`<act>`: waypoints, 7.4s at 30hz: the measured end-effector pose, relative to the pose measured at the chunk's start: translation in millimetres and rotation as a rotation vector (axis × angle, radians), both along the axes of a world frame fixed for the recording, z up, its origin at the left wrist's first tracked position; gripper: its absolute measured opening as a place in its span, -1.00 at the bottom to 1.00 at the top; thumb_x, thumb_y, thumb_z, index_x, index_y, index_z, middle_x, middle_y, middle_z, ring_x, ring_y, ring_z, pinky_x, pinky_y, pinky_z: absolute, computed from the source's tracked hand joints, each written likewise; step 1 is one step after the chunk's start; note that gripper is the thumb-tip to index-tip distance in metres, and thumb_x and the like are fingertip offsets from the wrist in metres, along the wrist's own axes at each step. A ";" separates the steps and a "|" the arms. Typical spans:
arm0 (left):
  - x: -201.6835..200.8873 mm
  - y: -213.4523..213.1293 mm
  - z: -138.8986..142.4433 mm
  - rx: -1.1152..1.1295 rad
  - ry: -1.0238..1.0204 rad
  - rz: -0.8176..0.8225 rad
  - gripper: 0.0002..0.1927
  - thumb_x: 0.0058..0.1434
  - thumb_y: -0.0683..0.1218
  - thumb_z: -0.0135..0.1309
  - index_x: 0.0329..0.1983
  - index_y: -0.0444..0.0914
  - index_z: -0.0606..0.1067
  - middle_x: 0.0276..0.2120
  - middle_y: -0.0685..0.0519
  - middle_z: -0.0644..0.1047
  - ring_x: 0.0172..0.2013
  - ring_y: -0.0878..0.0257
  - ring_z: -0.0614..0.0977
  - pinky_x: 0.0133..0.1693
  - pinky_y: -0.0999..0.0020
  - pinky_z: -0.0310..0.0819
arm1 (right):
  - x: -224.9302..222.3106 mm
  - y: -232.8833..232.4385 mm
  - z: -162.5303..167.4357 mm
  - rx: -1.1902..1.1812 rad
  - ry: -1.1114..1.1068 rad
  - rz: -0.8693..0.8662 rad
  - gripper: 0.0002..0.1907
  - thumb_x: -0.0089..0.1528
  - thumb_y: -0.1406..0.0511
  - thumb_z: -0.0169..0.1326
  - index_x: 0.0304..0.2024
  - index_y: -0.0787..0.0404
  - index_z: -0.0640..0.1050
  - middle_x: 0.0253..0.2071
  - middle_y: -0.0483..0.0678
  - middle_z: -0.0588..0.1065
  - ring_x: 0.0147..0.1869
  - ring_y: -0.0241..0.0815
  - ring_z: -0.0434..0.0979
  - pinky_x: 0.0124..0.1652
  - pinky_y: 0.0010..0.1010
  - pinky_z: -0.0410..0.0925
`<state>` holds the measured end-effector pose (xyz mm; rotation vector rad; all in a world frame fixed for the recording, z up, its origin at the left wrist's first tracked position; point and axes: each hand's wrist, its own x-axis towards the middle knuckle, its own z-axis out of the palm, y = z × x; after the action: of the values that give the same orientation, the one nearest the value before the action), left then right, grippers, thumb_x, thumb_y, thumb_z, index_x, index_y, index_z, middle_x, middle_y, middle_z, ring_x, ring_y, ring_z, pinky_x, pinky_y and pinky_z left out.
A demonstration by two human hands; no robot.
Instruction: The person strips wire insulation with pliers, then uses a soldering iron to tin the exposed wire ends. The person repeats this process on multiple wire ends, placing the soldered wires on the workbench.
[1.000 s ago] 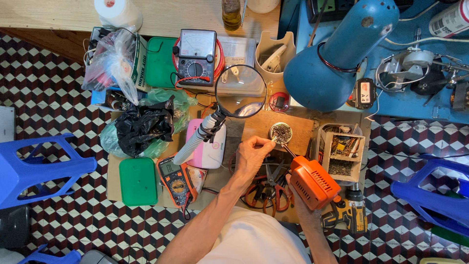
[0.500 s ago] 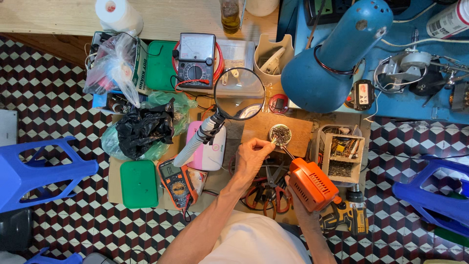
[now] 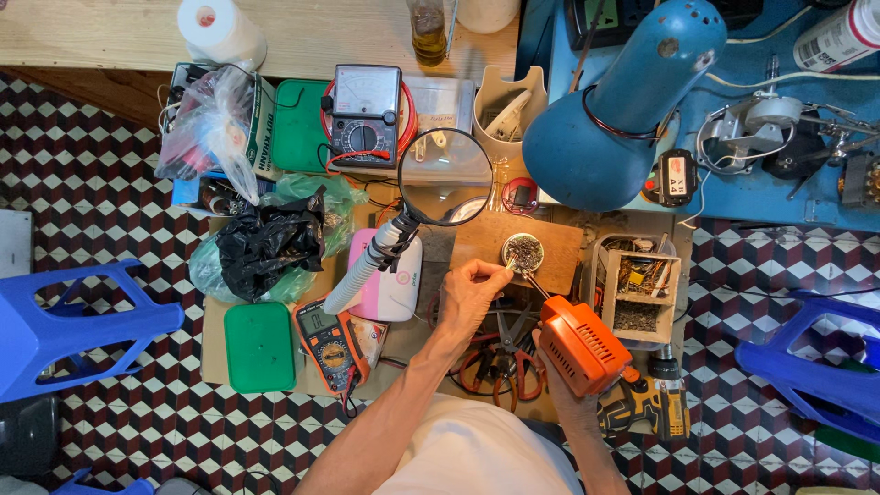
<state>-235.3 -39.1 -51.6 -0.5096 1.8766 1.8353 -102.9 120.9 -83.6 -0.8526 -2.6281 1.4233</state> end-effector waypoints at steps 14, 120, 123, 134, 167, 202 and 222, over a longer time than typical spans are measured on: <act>1.1 -1.0 -2.1 0.031 0.001 0.011 -0.79 0.16 -0.05 0.29 -0.29 -0.31 0.63 -0.41 0.10 0.63 -0.39 0.42 0.58 -0.32 0.51 0.49 | 22.8 7.9 -29.9 -0.331 -0.008 0.035 -0.75 0.31 0.18 0.30 -0.24 0.22 0.58 -0.48 -0.08 0.55 -0.45 -0.29 0.53 -0.38 -0.47 0.46; -5.5 -7.9 10.3 0.117 -0.048 0.015 -0.75 0.17 -0.02 0.27 -0.23 -0.32 0.63 -0.32 0.06 0.64 -0.30 0.38 0.61 -0.19 0.47 0.54 | -0.3 -5.0 8.7 -0.387 0.106 -0.028 -0.61 0.16 0.29 0.25 0.01 0.08 0.46 -0.52 -0.20 0.51 -0.50 -0.40 0.47 -0.51 -0.51 0.41; -5.1 -8.1 9.2 0.121 -0.051 0.016 -0.75 0.18 -0.03 0.27 -0.23 -0.32 0.63 -0.31 0.06 0.64 -0.29 0.37 0.62 -0.19 0.46 0.55 | -0.3 -4.9 7.9 -0.349 0.097 -0.012 -0.63 0.16 0.29 0.26 -0.01 0.09 0.47 -0.54 -0.20 0.50 -0.51 -0.39 0.48 -0.52 -0.51 0.41; -3.5 -11.7 20.1 0.141 -0.052 0.033 -0.75 0.18 -0.04 0.26 -0.23 -0.32 0.63 -0.30 0.07 0.64 -0.27 0.38 0.63 -0.18 0.45 0.59 | 25.0 11.1 -8.4 0.309 0.415 0.365 -0.66 0.21 0.22 0.21 0.05 0.04 0.56 -0.14 -0.04 0.56 -0.09 -0.27 0.58 -0.09 -0.50 0.51; 47.2 -9.9 94.0 0.281 -0.214 0.024 -0.72 0.22 -0.07 0.20 -0.09 -0.34 0.58 -0.28 -0.02 0.69 -0.36 0.38 0.63 -0.25 0.52 0.53 | 37.2 124.6 41.8 0.485 -0.100 -0.318 -0.22 0.03 0.23 0.40 0.21 0.25 0.32 0.08 0.21 0.37 0.15 0.27 0.42 0.03 0.01 0.33; 86.1 3.4 77.6 0.259 -0.291 -0.069 -0.72 0.23 -0.07 0.20 -0.09 -0.35 0.58 -0.27 -0.03 0.69 -0.36 0.38 0.64 -0.24 0.51 0.55 | 141.9 91.7 21.6 0.391 -0.266 -0.413 -0.31 0.06 0.44 0.23 0.22 0.28 0.30 0.15 0.22 0.26 0.15 0.31 0.44 0.07 -0.02 0.40; 106.0 31.7 82.3 0.219 -0.312 -0.148 -0.72 0.21 -0.08 0.22 -0.12 -0.37 0.60 -0.30 -0.06 0.70 -0.41 0.40 0.59 -0.25 0.48 0.54 | 142.1 122.0 37.1 0.318 -0.287 -0.438 -0.30 0.11 0.45 0.21 0.27 0.24 0.27 0.23 0.22 0.24 0.28 0.26 0.37 0.17 -0.06 0.36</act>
<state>-129.4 -7.4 30.7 -0.5303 1.4495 1.7248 39.1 242.9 -46.5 -1.5521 -2.5186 0.8023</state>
